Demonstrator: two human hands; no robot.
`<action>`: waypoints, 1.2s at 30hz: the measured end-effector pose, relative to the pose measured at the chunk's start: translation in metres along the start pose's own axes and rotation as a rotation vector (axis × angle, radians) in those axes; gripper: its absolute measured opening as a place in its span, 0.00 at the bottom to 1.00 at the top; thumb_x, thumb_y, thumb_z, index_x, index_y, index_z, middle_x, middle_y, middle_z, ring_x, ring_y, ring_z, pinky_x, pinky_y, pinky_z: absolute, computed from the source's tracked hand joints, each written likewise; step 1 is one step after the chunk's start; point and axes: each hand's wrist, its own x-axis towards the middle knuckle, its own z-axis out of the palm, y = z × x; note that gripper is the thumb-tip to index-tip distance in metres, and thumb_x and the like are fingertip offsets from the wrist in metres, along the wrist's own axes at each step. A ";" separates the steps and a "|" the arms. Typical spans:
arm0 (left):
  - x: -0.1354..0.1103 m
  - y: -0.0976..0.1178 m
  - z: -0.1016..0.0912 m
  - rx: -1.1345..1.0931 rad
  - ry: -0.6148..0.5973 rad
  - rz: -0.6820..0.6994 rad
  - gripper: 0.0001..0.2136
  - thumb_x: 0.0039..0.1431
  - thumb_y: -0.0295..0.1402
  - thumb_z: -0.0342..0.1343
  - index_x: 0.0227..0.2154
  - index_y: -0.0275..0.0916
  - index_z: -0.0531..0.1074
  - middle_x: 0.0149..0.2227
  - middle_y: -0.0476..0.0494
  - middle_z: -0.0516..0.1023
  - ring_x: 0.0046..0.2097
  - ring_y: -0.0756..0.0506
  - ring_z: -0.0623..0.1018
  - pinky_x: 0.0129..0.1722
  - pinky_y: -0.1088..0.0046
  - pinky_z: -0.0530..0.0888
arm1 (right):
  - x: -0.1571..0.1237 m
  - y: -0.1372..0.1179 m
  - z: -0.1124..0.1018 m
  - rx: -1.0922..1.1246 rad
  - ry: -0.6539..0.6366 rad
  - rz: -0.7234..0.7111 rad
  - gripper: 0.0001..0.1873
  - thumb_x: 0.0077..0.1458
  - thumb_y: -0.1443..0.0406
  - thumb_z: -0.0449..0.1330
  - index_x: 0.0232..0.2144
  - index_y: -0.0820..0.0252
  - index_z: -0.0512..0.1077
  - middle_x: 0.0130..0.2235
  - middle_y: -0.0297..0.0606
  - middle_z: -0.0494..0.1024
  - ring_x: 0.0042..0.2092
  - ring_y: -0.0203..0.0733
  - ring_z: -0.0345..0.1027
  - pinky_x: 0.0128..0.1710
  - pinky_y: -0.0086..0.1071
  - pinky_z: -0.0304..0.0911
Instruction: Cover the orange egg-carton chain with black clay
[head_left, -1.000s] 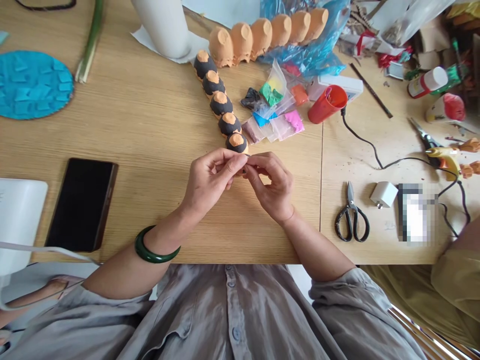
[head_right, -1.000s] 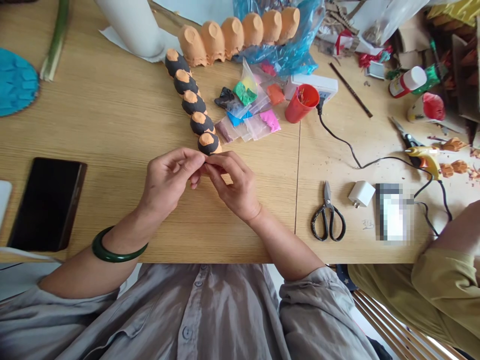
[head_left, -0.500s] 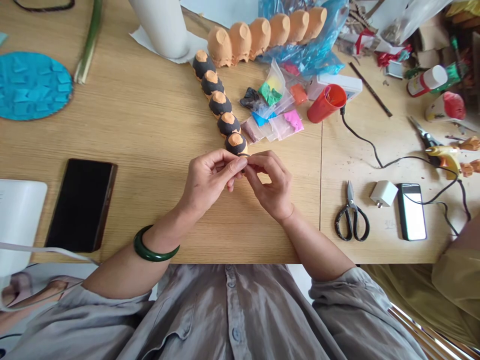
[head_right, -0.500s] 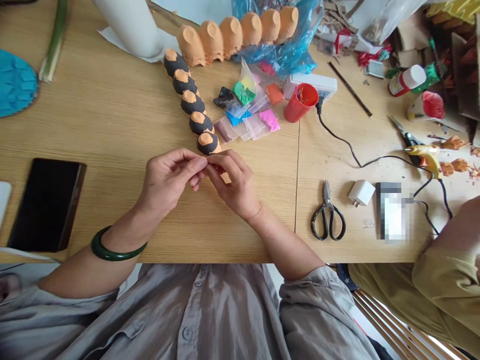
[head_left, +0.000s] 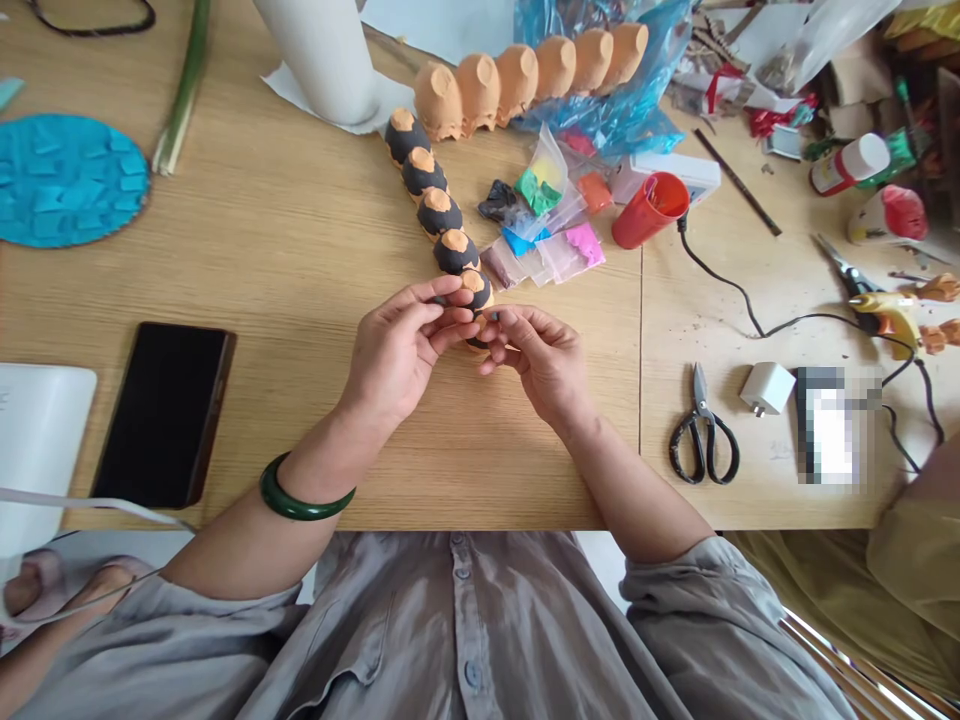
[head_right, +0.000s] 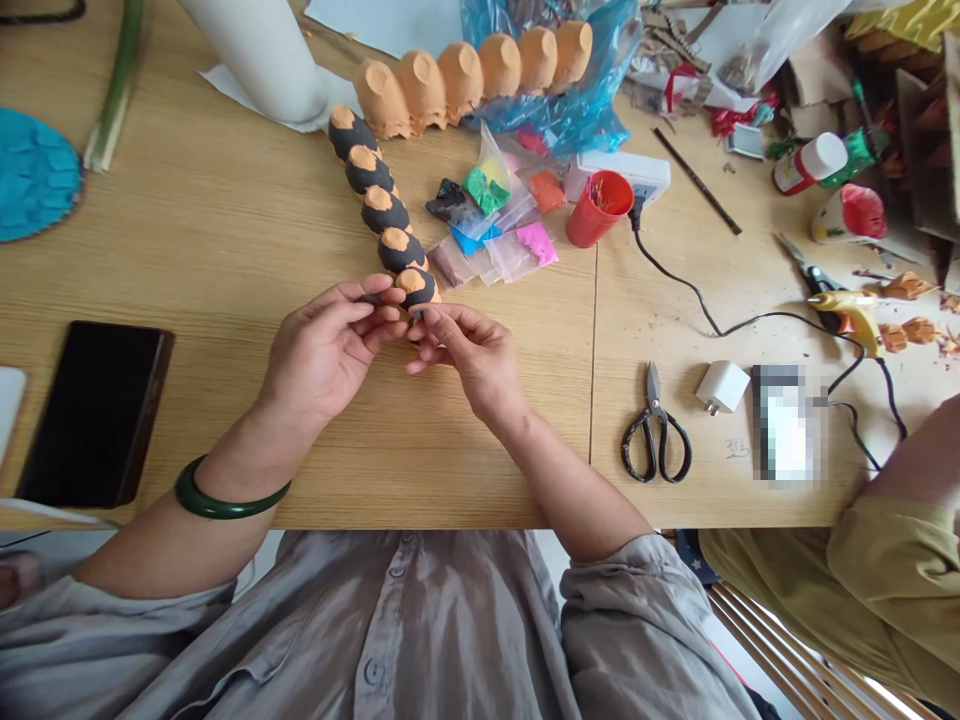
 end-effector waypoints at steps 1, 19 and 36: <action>0.000 0.002 0.000 -0.032 0.009 -0.030 0.09 0.56 0.26 0.61 0.39 0.39 0.82 0.40 0.44 0.85 0.37 0.50 0.83 0.40 0.75 0.83 | 0.000 0.000 -0.001 -0.013 0.006 -0.005 0.22 0.56 0.46 0.76 0.38 0.56 0.82 0.35 0.32 0.84 0.31 0.33 0.74 0.33 0.31 0.82; -0.002 0.003 -0.008 0.712 -0.070 0.047 0.19 0.63 0.51 0.67 0.34 0.37 0.79 0.24 0.50 0.75 0.22 0.51 0.71 0.21 0.76 0.66 | 0.012 0.016 -0.018 -0.281 0.284 -0.148 0.25 0.54 0.41 0.75 0.38 0.55 0.83 0.43 0.37 0.86 0.46 0.41 0.81 0.51 0.38 0.81; -0.009 0.010 0.013 -0.040 -0.111 -0.292 0.13 0.50 0.36 0.75 0.27 0.35 0.77 0.28 0.50 0.74 0.26 0.55 0.67 0.24 0.80 0.70 | -0.003 0.004 -0.005 -0.450 0.221 -0.455 0.09 0.67 0.56 0.69 0.38 0.53 0.81 0.49 0.39 0.82 0.53 0.41 0.80 0.44 0.32 0.83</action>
